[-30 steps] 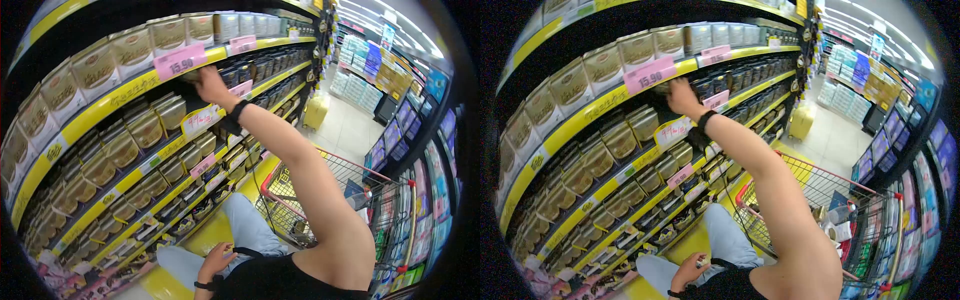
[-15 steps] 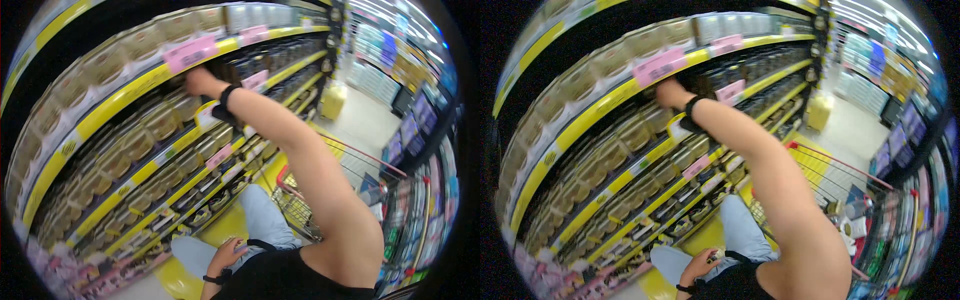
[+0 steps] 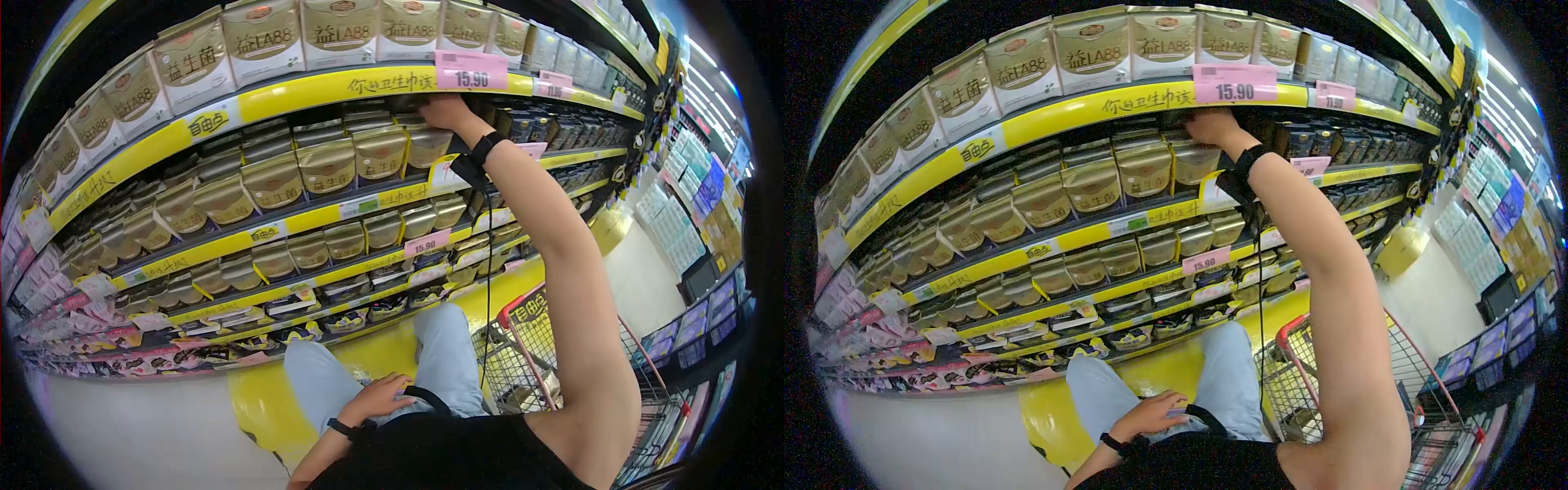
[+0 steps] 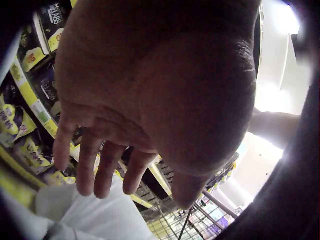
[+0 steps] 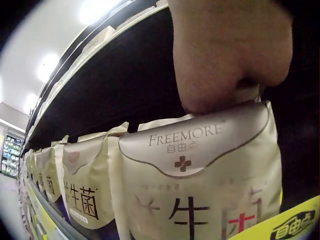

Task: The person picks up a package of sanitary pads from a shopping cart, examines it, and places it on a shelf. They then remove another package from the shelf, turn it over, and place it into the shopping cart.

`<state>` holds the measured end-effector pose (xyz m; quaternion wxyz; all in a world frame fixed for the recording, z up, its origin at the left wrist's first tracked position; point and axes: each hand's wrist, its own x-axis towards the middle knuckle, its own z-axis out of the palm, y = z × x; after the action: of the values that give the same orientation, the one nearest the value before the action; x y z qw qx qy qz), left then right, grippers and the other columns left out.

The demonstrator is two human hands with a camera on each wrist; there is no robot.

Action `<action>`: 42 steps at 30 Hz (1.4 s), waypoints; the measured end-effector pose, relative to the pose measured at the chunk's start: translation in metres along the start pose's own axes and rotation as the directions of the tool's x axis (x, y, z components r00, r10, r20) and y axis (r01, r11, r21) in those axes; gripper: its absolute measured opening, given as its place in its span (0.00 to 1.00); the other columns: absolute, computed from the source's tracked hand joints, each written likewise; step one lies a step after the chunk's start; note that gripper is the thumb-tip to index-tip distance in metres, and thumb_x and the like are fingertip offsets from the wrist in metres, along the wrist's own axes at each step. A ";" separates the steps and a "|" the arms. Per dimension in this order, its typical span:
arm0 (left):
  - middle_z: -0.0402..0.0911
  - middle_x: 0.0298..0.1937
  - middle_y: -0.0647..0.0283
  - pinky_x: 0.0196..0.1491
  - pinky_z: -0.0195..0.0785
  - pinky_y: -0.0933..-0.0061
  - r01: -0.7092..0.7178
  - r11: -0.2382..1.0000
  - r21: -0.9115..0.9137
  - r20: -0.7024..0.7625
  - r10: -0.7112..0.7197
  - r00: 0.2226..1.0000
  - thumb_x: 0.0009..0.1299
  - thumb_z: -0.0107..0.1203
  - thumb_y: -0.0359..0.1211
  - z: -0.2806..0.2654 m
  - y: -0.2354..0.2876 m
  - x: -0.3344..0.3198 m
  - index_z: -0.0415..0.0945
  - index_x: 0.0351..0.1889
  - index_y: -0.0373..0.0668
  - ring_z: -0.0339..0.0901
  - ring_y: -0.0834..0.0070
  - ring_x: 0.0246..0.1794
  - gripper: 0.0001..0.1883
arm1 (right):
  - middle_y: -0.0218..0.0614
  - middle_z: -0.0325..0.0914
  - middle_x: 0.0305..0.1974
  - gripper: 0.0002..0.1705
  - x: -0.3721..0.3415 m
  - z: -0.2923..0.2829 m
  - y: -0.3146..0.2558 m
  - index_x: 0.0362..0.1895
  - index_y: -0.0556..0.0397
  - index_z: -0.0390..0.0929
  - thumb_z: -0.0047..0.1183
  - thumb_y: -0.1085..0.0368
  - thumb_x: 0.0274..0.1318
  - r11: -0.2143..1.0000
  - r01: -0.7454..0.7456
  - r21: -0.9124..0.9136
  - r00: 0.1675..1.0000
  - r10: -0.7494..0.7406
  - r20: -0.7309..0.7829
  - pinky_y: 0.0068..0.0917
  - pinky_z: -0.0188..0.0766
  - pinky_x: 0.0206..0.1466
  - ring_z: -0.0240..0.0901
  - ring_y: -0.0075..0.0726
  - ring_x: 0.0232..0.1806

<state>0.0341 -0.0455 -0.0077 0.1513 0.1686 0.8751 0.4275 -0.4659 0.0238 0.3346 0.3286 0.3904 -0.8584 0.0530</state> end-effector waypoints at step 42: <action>0.72 0.63 0.50 0.62 0.68 0.59 0.033 0.996 0.079 0.084 -0.040 0.996 0.72 0.56 0.54 -0.002 -0.001 0.005 0.68 0.66 0.42 0.73 0.51 0.62 0.33 | 0.41 0.72 0.65 0.26 0.004 0.003 0.066 0.62 0.43 0.75 0.42 0.50 0.65 0.994 -0.064 -0.090 0.986 0.049 -0.158 0.46 0.60 0.71 0.67 0.49 0.66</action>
<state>0.0286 -0.0452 -0.0076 0.1899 0.1767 0.8867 0.3828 -0.5156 0.0661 0.3458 0.4109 0.3446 -0.8425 0.0518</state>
